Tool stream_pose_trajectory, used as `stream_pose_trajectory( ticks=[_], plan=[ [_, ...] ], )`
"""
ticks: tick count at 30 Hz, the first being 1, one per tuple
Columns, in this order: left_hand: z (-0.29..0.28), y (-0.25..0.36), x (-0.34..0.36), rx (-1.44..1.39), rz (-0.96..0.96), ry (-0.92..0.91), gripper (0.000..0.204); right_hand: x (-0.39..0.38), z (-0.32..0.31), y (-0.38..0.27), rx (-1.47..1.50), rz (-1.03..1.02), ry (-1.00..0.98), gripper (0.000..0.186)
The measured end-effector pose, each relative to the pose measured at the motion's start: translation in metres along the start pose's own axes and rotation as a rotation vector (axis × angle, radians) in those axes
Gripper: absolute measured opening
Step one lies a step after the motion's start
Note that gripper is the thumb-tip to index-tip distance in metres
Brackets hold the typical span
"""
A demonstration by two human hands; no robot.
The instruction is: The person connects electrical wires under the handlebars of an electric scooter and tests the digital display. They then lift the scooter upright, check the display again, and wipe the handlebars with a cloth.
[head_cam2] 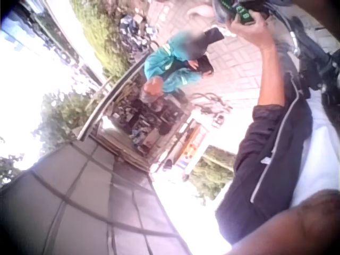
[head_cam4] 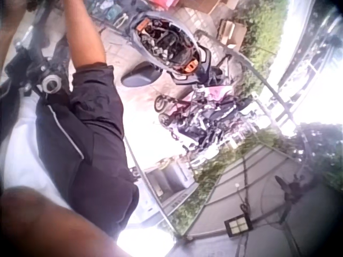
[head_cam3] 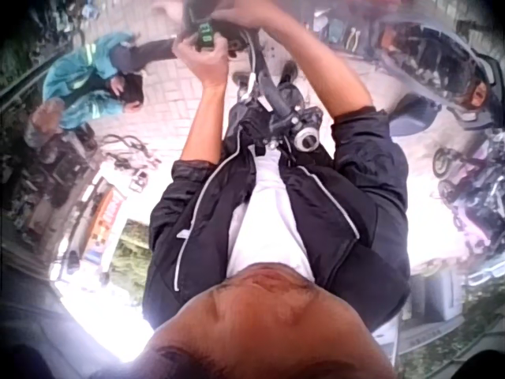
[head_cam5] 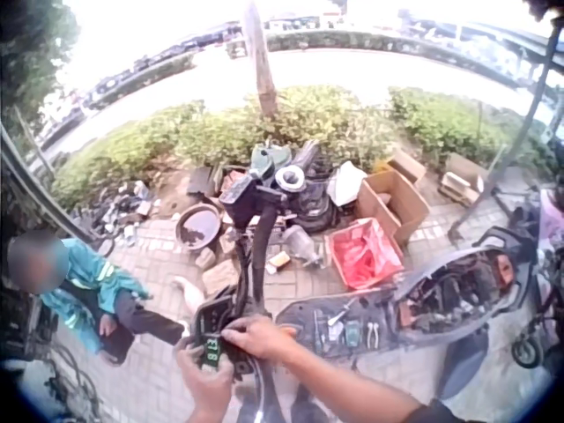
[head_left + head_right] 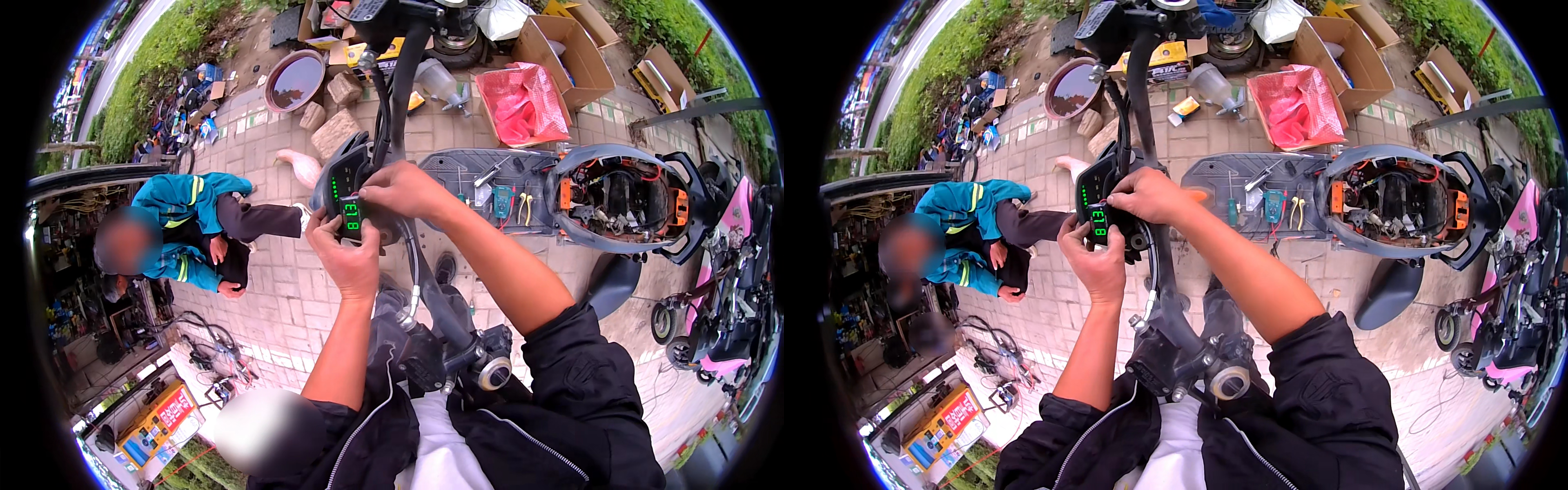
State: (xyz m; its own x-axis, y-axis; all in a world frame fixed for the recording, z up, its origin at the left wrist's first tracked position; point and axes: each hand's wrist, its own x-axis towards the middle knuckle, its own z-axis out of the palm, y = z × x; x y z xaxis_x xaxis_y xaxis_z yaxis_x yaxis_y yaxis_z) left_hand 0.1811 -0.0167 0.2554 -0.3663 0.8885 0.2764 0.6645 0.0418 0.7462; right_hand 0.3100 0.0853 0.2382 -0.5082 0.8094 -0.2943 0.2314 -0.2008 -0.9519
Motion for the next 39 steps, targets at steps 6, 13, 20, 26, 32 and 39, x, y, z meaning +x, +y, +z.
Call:
stream_pose_trajectory(
  ticks=[6,13,20,26,32,39],
  plan=[
    [0.001,-0.004,-0.002,-0.143,-0.080,-0.013,0.039,0.000,0.000,0.010,0.025,-0.089,0.025,0.031],
    [0.003,-0.001,-0.003,-0.201,-0.115,-0.014,0.042,-0.019,-0.018,0.018,0.098,-0.128,0.072,0.027],
    [0.000,-0.005,-0.002,-0.115,-0.078,-0.063,0.043,-0.034,-0.012,0.017,0.179,-0.127,0.176,0.028],
    [0.002,-0.004,-0.002,-0.200,-0.086,-0.026,0.042,-0.034,-0.004,-0.007,-0.024,-0.271,0.198,0.027],
    [0.002,-0.009,-0.002,-0.134,-0.032,-0.052,0.041,-0.023,0.002,-0.032,-0.154,-0.275,0.135,0.024],
    [-0.013,-0.015,-0.005,-0.060,0.109,-0.140,0.042,-0.012,0.007,-0.031,-0.100,-0.193,0.028,0.022]
  ],
)
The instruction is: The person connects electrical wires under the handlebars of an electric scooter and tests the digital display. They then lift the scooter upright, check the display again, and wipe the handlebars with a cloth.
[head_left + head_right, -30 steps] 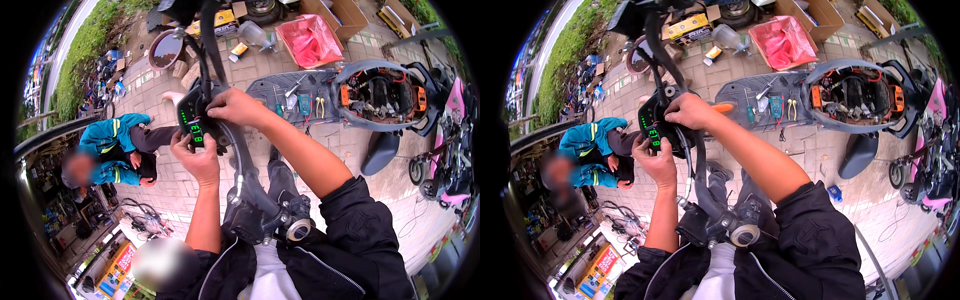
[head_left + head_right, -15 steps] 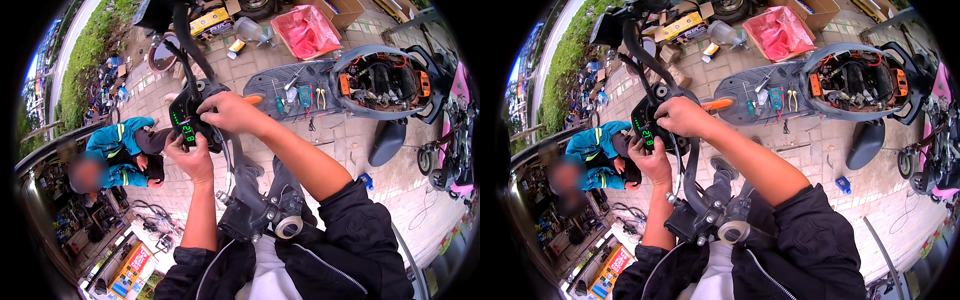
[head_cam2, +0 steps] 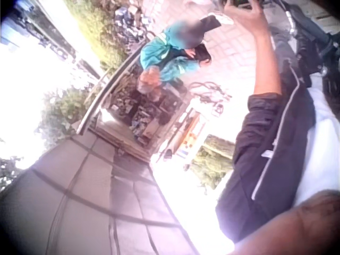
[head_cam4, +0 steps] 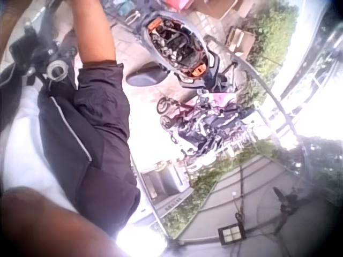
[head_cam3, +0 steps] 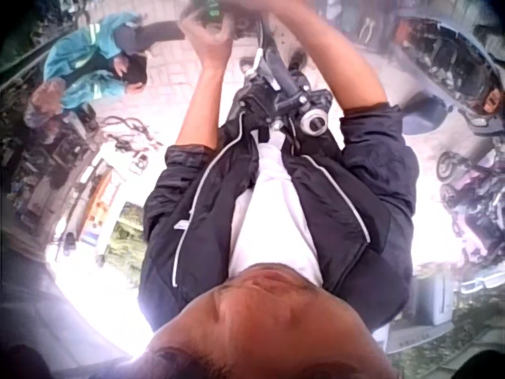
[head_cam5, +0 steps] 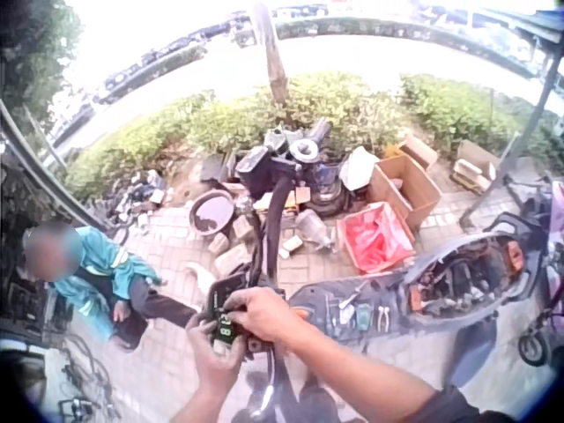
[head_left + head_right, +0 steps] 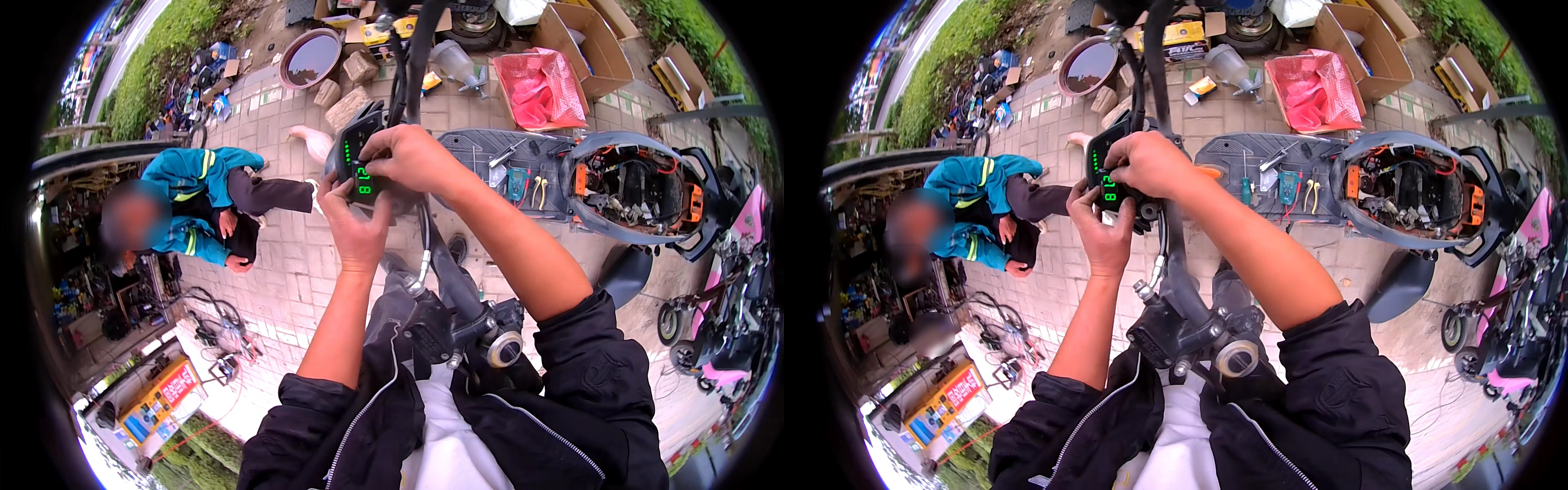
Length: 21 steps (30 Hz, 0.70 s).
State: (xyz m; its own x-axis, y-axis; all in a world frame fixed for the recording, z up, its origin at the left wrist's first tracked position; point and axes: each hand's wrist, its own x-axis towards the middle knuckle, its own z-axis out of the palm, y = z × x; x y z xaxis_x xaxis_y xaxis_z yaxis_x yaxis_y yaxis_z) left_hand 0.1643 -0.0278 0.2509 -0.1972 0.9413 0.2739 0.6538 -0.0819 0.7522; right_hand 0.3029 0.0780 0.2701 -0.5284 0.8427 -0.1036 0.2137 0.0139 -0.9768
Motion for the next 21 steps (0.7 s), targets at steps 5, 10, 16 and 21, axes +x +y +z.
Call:
stream_pose_trajectory(
  ticks=[5,10,16,21],
  plan=[
    [-0.009,0.006,-0.001,-0.155,-0.087,-0.045,0.039,0.004,-0.004,0.001,0.000,0.060,-0.044,0.024],
    [-0.008,0.006,-0.001,-0.072,-0.089,-0.022,0.037,-0.004,-0.004,0.010,-0.025,-0.008,0.012,0.026],
    [0.000,0.002,-0.004,-0.021,-0.075,0.028,0.040,-0.003,0.000,0.015,-0.245,-0.084,0.101,0.023],
    [-0.003,0.002,-0.003,0.008,-0.028,0.022,0.046,0.004,0.002,0.013,-0.403,-0.152,0.078,0.019]
  ],
)
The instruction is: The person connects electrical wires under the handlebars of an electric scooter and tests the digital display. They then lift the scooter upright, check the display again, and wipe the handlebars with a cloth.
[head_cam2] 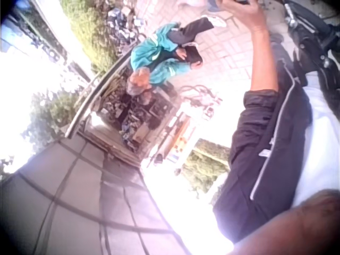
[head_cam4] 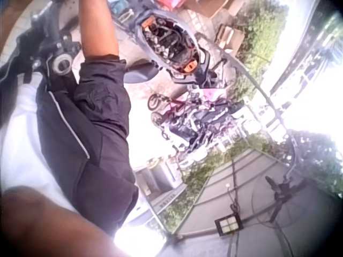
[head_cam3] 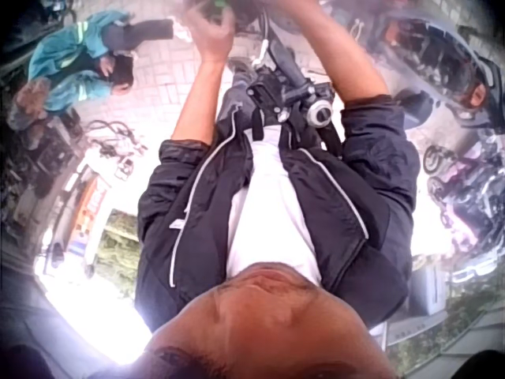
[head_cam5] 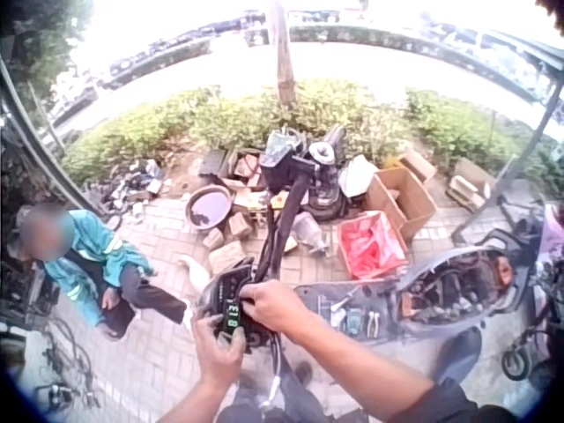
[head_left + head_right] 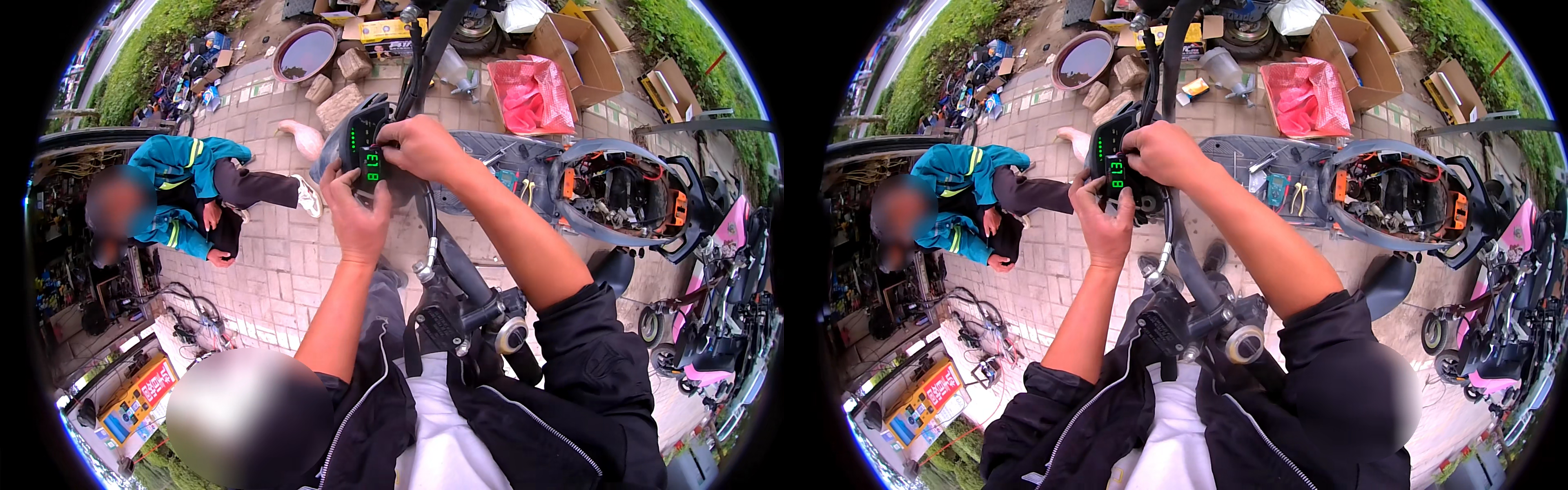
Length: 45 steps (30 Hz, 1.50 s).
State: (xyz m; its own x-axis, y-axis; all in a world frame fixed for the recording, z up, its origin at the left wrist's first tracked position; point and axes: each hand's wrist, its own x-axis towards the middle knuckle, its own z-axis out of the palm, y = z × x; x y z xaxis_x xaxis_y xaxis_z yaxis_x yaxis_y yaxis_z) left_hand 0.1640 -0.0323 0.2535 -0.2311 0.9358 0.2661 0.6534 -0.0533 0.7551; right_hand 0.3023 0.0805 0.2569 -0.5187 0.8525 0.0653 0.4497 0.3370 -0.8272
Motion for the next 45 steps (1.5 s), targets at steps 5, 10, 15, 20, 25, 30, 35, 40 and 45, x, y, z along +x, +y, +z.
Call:
stream_pose_trajectory(
  ticks=[5,10,15,20,25,30,35,40,45],
  plan=[
    [-0.014,0.013,0.024,0.013,0.059,-0.137,0.062,0.000,0.000,0.004,-0.076,-0.076,0.016,0.017],
    [-0.036,0.014,0.042,0.076,-0.006,-0.350,0.064,0.003,-0.001,0.001,-0.143,-0.086,-0.027,0.017],
    [-0.047,0.008,0.056,0.200,0.078,-0.429,0.067,0.002,-0.002,-0.003,-0.169,-0.064,-0.050,0.018],
    [-0.048,0.014,0.057,0.182,0.030,-0.460,0.068,0.002,-0.005,-0.007,-0.213,-0.022,-0.073,0.018],
    [-0.047,0.013,0.055,0.222,0.082,-0.425,0.067,-0.001,-0.005,-0.006,-0.201,0.009,-0.080,0.021],
    [-0.051,0.013,0.052,0.215,0.074,-0.416,0.075,-0.022,-0.022,-0.010,0.016,0.064,-0.008,0.026],
    [-0.074,-0.006,0.028,-0.197,-0.115,-0.176,0.071,-0.101,-0.093,-0.028,0.287,0.270,0.292,0.018],
    [-0.116,0.001,-0.010,-0.590,-0.642,-0.102,0.026,-0.210,-0.146,-0.041,0.345,0.536,0.597,0.030],
    [-0.114,-0.062,-0.084,-0.605,-0.711,-0.265,0.021,-0.282,-0.144,-0.099,-0.281,0.157,0.795,0.017]
  ],
)
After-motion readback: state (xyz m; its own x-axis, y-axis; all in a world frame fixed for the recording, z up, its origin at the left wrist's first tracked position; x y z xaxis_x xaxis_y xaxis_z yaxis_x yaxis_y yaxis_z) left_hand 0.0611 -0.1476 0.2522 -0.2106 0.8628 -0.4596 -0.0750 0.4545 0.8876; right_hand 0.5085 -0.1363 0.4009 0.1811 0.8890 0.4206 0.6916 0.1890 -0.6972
